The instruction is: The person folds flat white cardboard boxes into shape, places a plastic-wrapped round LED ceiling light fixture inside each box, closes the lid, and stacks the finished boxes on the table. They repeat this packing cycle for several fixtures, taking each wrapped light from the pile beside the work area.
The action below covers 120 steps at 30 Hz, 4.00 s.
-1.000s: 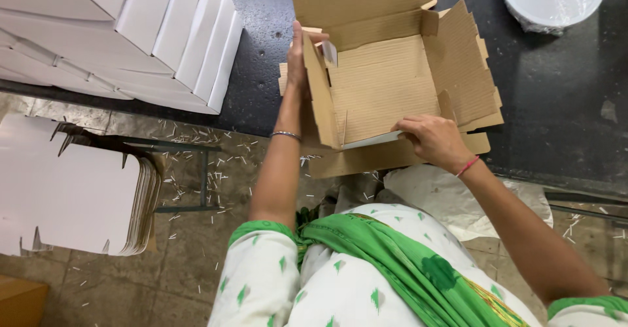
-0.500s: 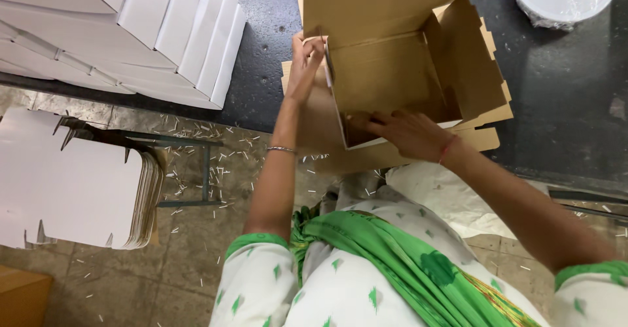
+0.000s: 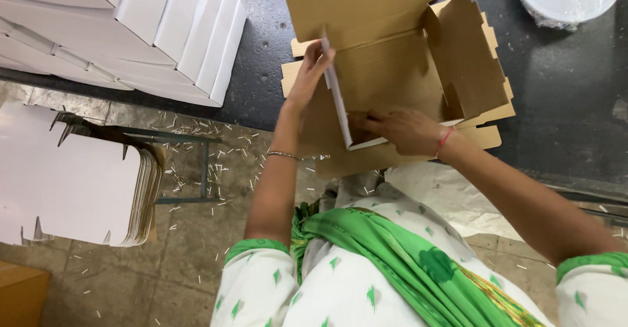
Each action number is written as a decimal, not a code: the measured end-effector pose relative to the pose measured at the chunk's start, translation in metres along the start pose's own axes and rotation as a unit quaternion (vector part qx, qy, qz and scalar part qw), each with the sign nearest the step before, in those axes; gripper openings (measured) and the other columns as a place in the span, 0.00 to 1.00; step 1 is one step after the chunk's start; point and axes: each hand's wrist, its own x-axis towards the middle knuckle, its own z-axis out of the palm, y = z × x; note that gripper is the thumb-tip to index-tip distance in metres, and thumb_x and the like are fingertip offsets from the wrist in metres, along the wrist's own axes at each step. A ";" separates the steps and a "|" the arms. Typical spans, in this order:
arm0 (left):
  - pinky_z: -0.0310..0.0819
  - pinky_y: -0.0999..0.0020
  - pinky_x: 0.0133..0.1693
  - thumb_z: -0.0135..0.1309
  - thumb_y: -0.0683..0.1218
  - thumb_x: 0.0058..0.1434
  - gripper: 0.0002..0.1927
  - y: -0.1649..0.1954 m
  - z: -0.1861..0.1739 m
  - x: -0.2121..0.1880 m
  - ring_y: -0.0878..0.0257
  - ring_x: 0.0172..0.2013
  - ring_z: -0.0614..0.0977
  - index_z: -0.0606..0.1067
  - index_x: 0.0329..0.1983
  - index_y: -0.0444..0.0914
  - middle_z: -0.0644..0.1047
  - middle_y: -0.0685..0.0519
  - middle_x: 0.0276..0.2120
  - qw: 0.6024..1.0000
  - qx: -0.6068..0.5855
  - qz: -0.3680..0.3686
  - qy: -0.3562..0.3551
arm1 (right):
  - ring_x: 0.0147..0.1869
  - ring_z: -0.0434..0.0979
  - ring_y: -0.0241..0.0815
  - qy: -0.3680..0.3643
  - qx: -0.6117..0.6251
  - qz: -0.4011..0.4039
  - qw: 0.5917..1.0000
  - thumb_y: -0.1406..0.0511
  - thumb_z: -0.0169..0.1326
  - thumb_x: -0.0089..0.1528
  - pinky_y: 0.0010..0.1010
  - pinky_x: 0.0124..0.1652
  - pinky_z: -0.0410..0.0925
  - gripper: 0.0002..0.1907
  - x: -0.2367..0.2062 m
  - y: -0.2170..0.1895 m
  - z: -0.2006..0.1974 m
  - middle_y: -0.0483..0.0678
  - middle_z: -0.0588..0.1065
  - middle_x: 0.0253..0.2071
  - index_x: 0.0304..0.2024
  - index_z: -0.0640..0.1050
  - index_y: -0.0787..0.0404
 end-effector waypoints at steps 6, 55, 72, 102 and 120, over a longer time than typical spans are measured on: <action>0.68 0.66 0.60 0.58 0.47 0.69 0.28 0.006 -0.016 -0.006 0.66 0.58 0.72 0.63 0.68 0.37 0.71 0.56 0.59 0.998 -0.036 0.004 -0.054 | 0.50 0.78 0.57 -0.027 -0.027 0.015 0.999 0.71 0.57 0.53 0.47 0.48 0.71 0.36 0.002 0.002 0.004 0.51 0.69 0.58 0.64 0.66 0.51; 0.70 0.55 0.61 0.71 0.49 0.53 0.51 -0.023 0.058 -0.023 0.50 0.60 0.72 0.54 0.70 0.25 0.67 0.35 0.61 0.943 0.215 0.088 0.238 | 0.61 0.79 0.46 0.167 0.785 0.207 0.559 0.44 0.43 0.68 0.30 0.58 0.72 0.40 0.072 0.095 0.033 0.60 0.75 0.59 0.70 0.57 0.66; 0.49 0.50 0.72 0.56 0.38 0.57 0.43 -0.022 0.079 -0.031 0.35 0.70 0.60 0.51 0.72 0.23 0.59 0.29 0.68 0.867 0.368 0.095 0.322 | 0.53 0.74 0.62 0.250 0.080 0.219 0.940 0.70 0.53 0.59 0.48 0.48 0.72 0.20 0.027 -0.041 0.067 0.61 0.73 0.50 0.54 0.72 0.67; 0.63 0.54 0.66 0.57 0.42 0.57 0.06 0.057 0.075 -0.046 0.53 0.55 0.76 0.76 0.38 0.45 0.78 0.53 0.45 0.703 0.664 0.240 -0.084 | 0.42 0.77 0.57 0.242 0.173 0.149 0.943 0.63 0.60 0.59 0.45 0.37 0.70 0.15 -0.062 0.002 0.009 0.55 0.76 0.43 0.46 0.78 0.61; 0.50 0.51 0.70 0.51 0.40 0.59 0.13 0.079 0.048 -0.072 0.52 0.68 0.67 0.82 0.44 0.44 0.77 0.50 0.62 0.731 0.649 0.211 0.013 | 0.74 0.66 0.48 0.285 -0.079 0.079 0.952 0.66 0.59 0.60 0.44 0.72 0.58 0.19 -0.106 0.083 -0.011 0.45 0.70 0.68 0.54 0.75 0.51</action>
